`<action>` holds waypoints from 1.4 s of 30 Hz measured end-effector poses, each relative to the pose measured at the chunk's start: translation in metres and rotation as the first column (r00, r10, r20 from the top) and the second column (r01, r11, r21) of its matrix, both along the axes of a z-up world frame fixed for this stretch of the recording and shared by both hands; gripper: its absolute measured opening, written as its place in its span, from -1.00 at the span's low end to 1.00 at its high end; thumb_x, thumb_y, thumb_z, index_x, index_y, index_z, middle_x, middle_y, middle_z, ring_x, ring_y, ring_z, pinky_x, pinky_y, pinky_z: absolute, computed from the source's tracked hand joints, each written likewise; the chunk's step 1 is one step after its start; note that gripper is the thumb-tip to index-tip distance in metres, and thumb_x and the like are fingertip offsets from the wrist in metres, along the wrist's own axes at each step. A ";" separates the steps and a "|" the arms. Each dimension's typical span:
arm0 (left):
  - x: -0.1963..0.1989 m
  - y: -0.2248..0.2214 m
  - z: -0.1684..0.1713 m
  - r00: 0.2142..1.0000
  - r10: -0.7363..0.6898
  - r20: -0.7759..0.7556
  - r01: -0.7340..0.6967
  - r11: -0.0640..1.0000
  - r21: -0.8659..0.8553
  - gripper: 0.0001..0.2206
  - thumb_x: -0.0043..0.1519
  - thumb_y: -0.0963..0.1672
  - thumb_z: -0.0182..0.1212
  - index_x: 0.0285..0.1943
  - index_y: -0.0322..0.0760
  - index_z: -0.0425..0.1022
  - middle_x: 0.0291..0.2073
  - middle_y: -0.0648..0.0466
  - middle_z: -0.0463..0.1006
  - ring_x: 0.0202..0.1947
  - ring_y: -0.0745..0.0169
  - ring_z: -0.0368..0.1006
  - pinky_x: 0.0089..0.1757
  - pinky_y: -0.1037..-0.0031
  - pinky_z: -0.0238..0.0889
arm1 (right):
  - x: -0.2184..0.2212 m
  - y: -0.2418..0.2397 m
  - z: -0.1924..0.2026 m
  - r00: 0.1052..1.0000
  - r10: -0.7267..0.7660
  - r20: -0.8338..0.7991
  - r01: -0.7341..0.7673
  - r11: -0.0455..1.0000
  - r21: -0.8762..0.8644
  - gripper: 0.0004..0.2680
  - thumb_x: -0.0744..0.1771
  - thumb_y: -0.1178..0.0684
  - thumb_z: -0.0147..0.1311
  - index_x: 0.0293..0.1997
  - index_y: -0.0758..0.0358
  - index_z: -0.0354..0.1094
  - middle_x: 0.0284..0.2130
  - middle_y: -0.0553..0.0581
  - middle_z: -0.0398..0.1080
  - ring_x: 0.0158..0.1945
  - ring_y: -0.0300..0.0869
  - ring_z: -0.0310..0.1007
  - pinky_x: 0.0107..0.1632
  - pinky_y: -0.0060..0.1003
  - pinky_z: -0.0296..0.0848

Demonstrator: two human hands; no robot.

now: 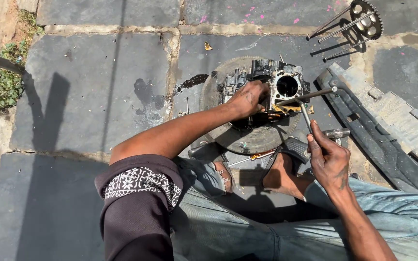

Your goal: Disassembling and inspecting components of a motorcycle engine block.

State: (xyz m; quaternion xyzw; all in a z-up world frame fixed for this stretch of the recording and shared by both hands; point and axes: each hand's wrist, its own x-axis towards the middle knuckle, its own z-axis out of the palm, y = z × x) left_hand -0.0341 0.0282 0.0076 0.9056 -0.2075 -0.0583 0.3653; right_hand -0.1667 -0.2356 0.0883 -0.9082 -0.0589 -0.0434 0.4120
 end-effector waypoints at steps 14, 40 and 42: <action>-0.005 0.008 0.008 0.997 -0.040 -0.064 0.049 0.990 0.132 -0.46 0.13 -0.05 0.40 0.30 -0.17 0.37 0.24 -0.06 0.41 0.30 -0.11 0.25 0.25 0.08 0.07 | -0.012 -0.006 -0.032 0.993 0.003 0.119 -0.008 0.999 0.039 -0.67 0.44 0.19 0.11 0.42 0.17 0.30 -0.41 0.14 0.46 -0.48 -0.37 0.25 -0.41 -0.38 0.27; -0.017 0.015 0.019 0.996 -0.042 -0.081 0.059 0.976 0.208 -0.41 0.11 -0.08 0.40 0.37 -0.13 0.36 0.13 -0.09 0.54 0.13 -0.08 0.46 0.11 0.11 0.30 | -0.010 -0.008 -0.033 0.985 0.071 0.156 -0.065 0.997 -0.044 -0.66 0.42 0.20 0.10 0.40 0.20 0.28 -0.40 0.20 0.54 -0.53 -0.29 0.34 -0.48 -0.31 0.30; -0.009 0.016 0.012 0.997 -0.082 -0.010 0.082 0.965 0.248 -0.38 0.12 -0.06 0.42 0.39 -0.17 0.32 0.09 -0.15 0.51 0.14 -0.15 0.42 0.13 0.08 0.26 | -0.005 -0.009 -0.026 0.982 0.072 0.176 -0.071 0.997 -0.013 -0.66 0.44 0.20 0.09 0.43 0.19 0.27 -0.38 0.18 0.53 -0.47 -0.31 0.39 -0.41 -0.33 0.36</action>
